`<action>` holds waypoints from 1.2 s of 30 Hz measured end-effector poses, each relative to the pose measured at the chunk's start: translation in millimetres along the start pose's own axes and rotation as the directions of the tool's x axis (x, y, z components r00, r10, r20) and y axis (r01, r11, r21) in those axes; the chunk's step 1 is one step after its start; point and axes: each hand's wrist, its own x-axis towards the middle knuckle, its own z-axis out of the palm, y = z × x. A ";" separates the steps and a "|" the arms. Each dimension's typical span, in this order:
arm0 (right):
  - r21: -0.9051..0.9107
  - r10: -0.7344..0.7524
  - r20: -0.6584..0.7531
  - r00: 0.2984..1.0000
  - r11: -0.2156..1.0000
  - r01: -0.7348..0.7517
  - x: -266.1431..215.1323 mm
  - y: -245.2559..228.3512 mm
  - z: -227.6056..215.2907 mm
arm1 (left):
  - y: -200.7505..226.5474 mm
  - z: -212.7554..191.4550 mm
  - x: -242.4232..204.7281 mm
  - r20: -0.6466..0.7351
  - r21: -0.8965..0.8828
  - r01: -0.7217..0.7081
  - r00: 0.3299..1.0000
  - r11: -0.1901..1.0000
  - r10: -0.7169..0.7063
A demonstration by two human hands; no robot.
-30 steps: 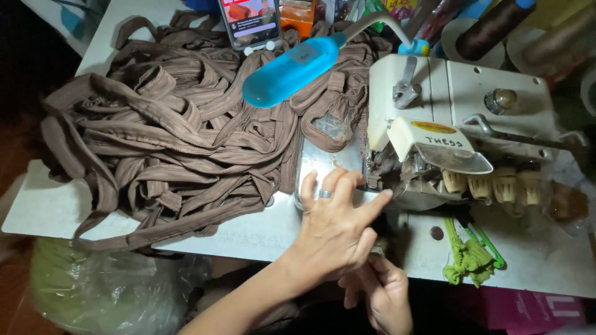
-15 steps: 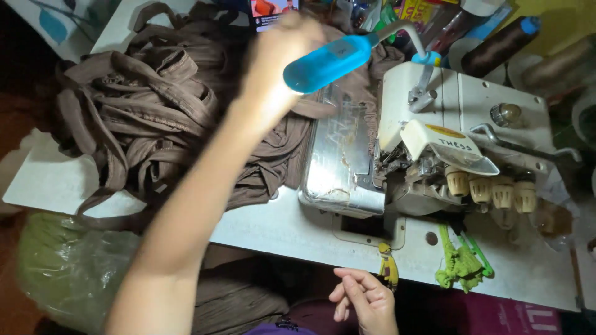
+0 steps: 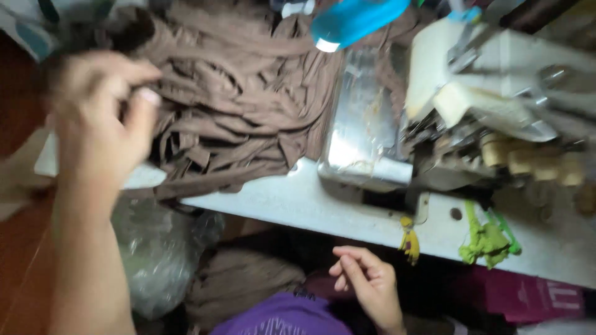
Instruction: The person is sewing long brown fabric strips together using an industrial overlock sewing machine.
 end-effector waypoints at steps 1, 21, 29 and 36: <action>-0.030 0.001 -0.029 1.000 1.000 -0.001 -2.5 -0.2 1.6 | 24.5 -17.4 -6.8 0.259 -0.392 0.057 0.965 0.918 0.050; -0.215 0.083 0.161 0.984 0.975 -0.047 -18.9 2.0 65.8 | 55.2 90.0 -284.8 0.826 -0.233 0.682 0.515 0.693 -0.230; -0.365 -0.014 0.386 0.922 0.916 0.167 -17.4 8.2 81.0 | 43.7 77.6 -296.2 0.842 -0.459 0.605 0.530 0.651 0.101; -0.363 -0.223 0.570 0.791 0.796 0.485 20.1 12.7 116.8 | 46.5 57.2 -263.1 0.766 -0.588 0.662 0.641 0.465 0.056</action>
